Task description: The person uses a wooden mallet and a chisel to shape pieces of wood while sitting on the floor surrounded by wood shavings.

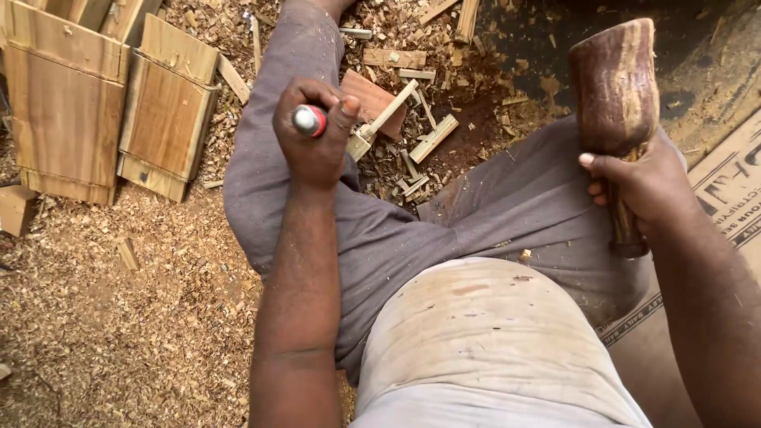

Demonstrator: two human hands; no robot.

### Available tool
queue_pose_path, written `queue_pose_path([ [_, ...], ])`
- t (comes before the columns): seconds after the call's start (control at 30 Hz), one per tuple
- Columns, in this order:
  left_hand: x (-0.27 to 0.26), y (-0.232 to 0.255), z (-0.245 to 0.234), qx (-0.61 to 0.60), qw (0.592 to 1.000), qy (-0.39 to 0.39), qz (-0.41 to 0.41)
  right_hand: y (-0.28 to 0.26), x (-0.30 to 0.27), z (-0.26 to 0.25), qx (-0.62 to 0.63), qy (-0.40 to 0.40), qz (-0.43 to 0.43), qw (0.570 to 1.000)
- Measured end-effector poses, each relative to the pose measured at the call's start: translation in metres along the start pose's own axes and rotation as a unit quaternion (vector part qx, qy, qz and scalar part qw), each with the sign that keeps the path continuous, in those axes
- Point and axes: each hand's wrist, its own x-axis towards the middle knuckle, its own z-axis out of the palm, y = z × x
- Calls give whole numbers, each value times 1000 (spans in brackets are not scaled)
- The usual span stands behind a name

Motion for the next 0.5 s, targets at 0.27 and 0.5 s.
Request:
queue_pose_path([
  [0.27, -3, -3, -5, 35, 999, -12, 14, -1, -1, 2, 11, 3, 11, 1000],
  [0.5, -11, -6, -4, 146, 987, -22, 68, 22, 11, -4, 12, 9, -18, 1000],
])
